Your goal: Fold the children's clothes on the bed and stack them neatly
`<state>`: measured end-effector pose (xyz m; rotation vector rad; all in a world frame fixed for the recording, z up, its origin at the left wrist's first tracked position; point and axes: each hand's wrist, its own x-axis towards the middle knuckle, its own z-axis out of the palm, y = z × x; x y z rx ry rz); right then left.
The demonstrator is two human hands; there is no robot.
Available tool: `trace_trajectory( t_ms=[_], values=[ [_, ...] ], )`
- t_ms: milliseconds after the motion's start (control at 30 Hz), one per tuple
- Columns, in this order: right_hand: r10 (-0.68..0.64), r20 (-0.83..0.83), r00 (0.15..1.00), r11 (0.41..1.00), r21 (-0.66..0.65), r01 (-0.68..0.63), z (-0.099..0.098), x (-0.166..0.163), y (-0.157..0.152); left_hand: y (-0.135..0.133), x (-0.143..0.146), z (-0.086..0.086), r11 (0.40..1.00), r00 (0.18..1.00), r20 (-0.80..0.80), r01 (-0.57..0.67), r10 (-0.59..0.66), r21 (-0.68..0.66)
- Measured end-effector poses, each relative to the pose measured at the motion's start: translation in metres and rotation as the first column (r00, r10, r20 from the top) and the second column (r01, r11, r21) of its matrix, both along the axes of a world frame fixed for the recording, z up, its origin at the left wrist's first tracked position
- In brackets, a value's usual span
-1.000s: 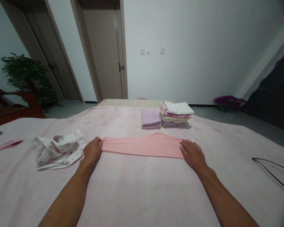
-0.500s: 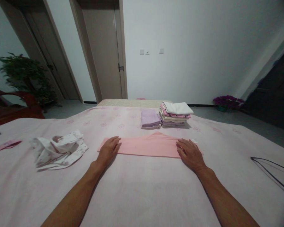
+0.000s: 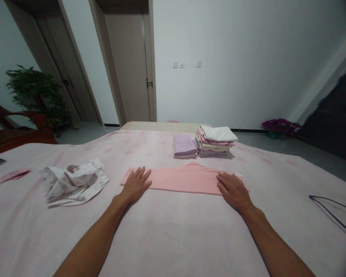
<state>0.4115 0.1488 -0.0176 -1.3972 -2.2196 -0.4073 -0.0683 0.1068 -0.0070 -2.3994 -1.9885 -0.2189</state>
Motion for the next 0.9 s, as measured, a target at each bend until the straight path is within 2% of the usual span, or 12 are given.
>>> trace_trajectory(
  t_ms=[233, 333, 467, 567, 700, 900],
  values=[
    [-0.111, 0.012, 0.994, 0.992, -0.053, 0.111, 0.000, 0.001, -0.003, 0.006, -0.025, -0.007, 0.994, 0.995, -0.002, -0.104, 0.104, 0.029],
    [-0.189, 0.005, 0.982, 0.981, -0.046, 0.189, -0.001, 0.003, -0.004, 0.004, -0.029, -0.007, 0.981, 0.985, 0.024, -0.174, 0.173, 0.084],
    [-0.252, -0.002, 0.968, 0.968, 0.001, 0.252, 0.000, 0.005, -0.003, -0.003, -0.032, 0.003, 0.890, 0.910, 0.042, -0.413, 0.413, 0.191],
    [-0.318, -0.037, 0.947, 0.947, 0.022, 0.319, 0.001, 0.007, -0.002, -0.009, -0.032, 0.012, 0.822, 0.849, 0.043, -0.522, 0.527, 0.225],
    [-0.398, -0.087, 0.913, 0.917, -0.023, 0.397, 0.001, 0.012, -0.001, -0.011, -0.033, 0.016, 0.801, 0.826, 0.065, -0.560, 0.560, 0.210],
    [-0.527, -0.147, 0.837, 0.849, -0.129, 0.512, -0.001, 0.026, 0.000, -0.006, -0.041, 0.013, 0.806, 0.820, 0.101, -0.572, 0.563, 0.154]
  ],
)
